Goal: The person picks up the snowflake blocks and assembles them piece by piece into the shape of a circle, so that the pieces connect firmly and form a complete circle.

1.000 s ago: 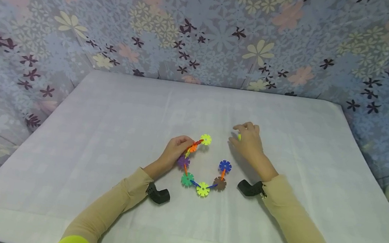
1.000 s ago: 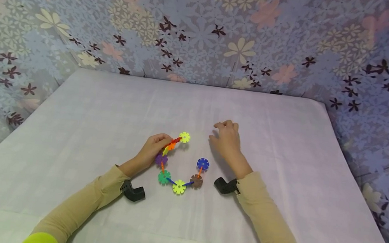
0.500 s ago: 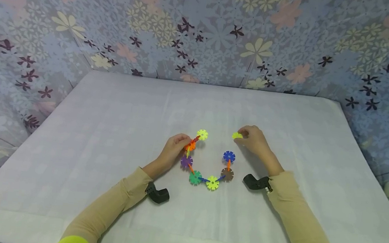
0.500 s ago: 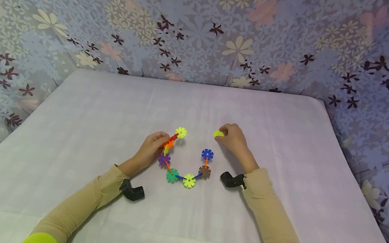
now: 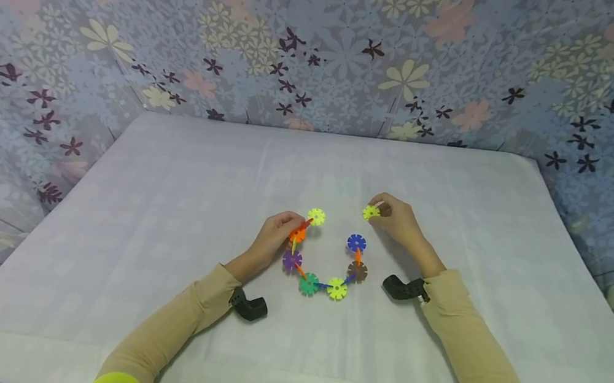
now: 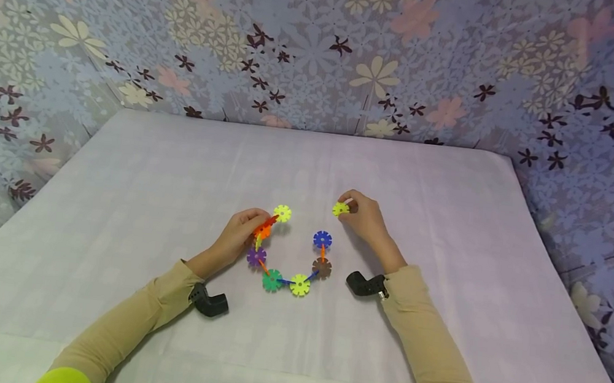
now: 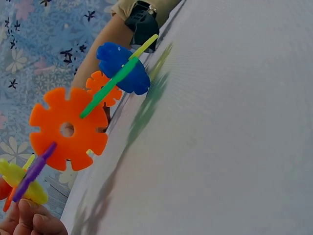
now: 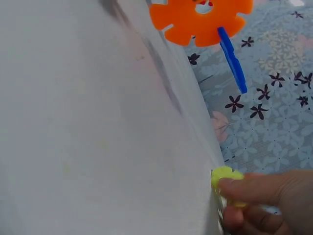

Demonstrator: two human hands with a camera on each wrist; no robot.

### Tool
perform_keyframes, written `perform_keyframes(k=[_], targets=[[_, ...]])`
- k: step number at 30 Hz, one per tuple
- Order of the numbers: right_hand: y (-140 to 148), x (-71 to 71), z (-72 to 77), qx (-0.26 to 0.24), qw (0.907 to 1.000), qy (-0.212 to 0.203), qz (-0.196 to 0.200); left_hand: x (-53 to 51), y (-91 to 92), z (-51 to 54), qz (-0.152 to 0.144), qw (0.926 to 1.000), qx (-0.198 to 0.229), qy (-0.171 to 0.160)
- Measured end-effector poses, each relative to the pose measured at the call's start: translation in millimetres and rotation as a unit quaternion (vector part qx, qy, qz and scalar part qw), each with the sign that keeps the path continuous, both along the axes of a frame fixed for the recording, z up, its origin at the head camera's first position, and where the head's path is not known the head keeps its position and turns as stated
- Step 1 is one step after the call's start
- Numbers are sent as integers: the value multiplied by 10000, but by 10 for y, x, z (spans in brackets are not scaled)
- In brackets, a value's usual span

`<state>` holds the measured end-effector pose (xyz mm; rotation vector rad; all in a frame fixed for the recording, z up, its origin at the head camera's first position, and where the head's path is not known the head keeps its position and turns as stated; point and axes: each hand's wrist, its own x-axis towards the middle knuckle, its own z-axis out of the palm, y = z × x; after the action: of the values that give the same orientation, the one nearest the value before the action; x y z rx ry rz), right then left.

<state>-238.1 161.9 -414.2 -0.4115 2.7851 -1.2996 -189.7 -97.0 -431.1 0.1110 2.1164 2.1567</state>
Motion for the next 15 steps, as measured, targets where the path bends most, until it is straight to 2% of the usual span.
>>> perform_keyframes(k=[3, 6, 10, 15], targets=[[-72, 29, 22, -585, 9978, -58, 301, 1, -2, -9, 8, 10000, -30, -33], [-200, 91, 50, -1160, 9899, -127, 805, 1, -3, -15, 24, 10000, -55, -24], [-375, 184, 58, -1356, 9830, 109, 1232, -2, -2, -14, -72, 9999, -29, 123], [-510, 296, 102, -1439, 9809, 441, 1236, -5, -6, -14, -275, 9993, 47, 261]])
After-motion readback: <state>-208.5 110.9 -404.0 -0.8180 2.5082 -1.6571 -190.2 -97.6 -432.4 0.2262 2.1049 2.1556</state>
